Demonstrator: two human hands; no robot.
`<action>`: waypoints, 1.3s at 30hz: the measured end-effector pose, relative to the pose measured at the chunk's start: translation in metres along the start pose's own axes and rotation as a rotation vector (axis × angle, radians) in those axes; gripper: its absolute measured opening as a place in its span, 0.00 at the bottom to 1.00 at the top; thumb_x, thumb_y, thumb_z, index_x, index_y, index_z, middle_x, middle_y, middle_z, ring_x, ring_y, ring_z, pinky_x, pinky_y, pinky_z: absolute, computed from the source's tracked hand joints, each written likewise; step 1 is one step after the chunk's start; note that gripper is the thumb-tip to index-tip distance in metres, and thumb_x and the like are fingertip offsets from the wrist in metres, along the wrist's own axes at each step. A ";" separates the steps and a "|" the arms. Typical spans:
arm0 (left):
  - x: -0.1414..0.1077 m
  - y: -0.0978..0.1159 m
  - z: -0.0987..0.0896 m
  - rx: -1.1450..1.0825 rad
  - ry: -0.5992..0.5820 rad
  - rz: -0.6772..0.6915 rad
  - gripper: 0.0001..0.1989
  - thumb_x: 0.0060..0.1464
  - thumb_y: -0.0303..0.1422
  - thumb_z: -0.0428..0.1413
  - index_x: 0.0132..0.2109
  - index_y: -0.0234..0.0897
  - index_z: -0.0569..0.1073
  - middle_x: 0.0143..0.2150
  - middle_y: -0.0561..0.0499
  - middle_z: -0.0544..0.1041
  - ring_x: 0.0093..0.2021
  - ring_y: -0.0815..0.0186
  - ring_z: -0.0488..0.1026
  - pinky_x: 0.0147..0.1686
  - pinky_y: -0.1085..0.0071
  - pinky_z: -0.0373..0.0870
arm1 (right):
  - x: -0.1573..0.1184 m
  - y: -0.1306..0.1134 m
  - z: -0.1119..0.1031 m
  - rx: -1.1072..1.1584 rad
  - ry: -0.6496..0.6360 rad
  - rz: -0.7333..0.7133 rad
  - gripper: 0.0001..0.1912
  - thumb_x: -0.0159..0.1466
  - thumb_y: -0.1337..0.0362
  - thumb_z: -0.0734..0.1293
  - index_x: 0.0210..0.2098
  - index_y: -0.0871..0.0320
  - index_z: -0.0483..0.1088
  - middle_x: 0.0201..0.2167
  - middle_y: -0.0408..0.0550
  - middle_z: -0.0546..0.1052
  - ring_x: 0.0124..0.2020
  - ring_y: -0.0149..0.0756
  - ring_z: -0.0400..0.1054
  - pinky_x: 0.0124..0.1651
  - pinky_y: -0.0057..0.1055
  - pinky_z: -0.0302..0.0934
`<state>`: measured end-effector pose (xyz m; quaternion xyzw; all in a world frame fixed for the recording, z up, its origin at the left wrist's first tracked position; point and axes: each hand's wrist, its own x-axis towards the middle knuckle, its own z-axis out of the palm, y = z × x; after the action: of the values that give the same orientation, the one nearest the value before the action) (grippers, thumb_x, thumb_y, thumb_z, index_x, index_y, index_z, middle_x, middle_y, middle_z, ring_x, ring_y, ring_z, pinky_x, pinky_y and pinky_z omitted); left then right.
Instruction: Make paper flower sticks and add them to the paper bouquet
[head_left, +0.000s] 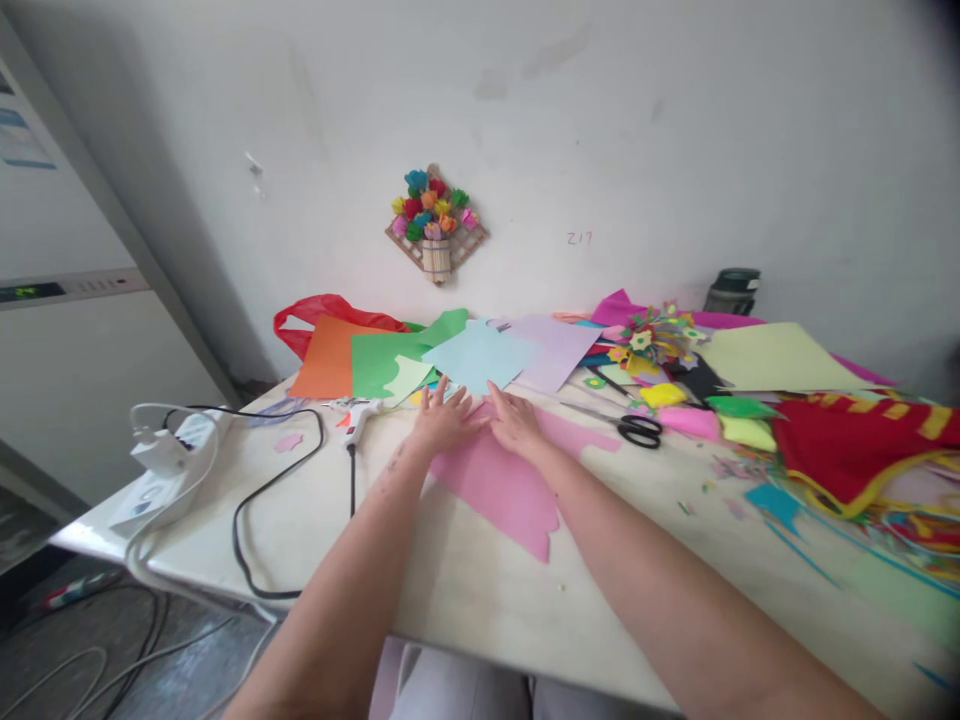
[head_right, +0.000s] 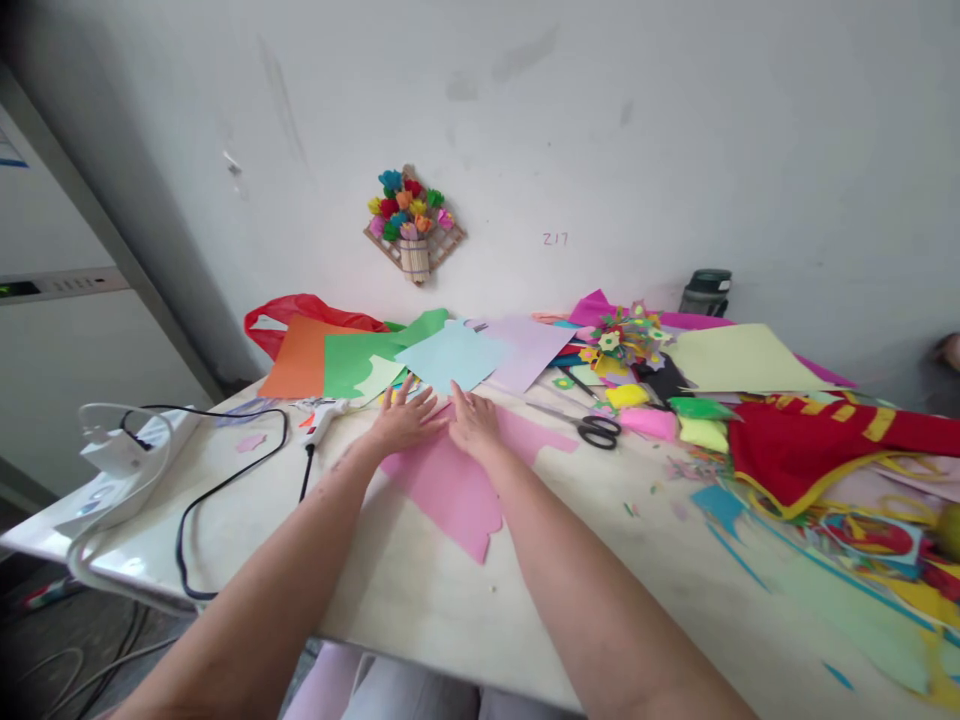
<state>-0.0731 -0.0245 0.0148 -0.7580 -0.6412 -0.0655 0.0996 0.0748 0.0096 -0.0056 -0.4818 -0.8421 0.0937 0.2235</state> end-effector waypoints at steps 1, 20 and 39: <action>0.000 0.003 0.006 -0.003 -0.013 0.007 0.30 0.52 0.52 0.35 0.58 0.47 0.58 0.61 0.55 0.55 0.63 0.53 0.34 0.56 0.48 0.31 | 0.001 0.001 0.001 -0.032 -0.016 -0.006 0.35 0.56 0.68 0.56 0.61 0.60 0.39 0.56 0.49 0.61 0.58 0.37 0.47 0.56 0.37 0.41; -0.010 0.002 0.011 0.071 0.058 0.051 0.28 0.54 0.50 0.32 0.58 0.50 0.58 0.61 0.56 0.56 0.63 0.57 0.37 0.57 0.52 0.28 | 0.000 -0.009 -0.004 -0.260 -0.050 -0.205 0.30 0.58 0.68 0.55 0.60 0.57 0.46 0.51 0.53 0.66 0.59 0.38 0.47 0.58 0.43 0.26; -0.009 0.001 0.018 0.054 0.085 0.069 0.29 0.54 0.50 0.31 0.59 0.47 0.56 0.61 0.53 0.55 0.63 0.58 0.37 0.58 0.54 0.28 | 0.014 0.004 0.003 -0.085 -0.064 -0.044 0.30 0.59 0.69 0.53 0.61 0.57 0.44 0.54 0.47 0.64 0.58 0.35 0.47 0.54 0.33 0.44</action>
<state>-0.0743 -0.0290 -0.0045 -0.7734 -0.6113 -0.0767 0.1493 0.0707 0.0236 -0.0056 -0.4691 -0.8623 0.0684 0.1781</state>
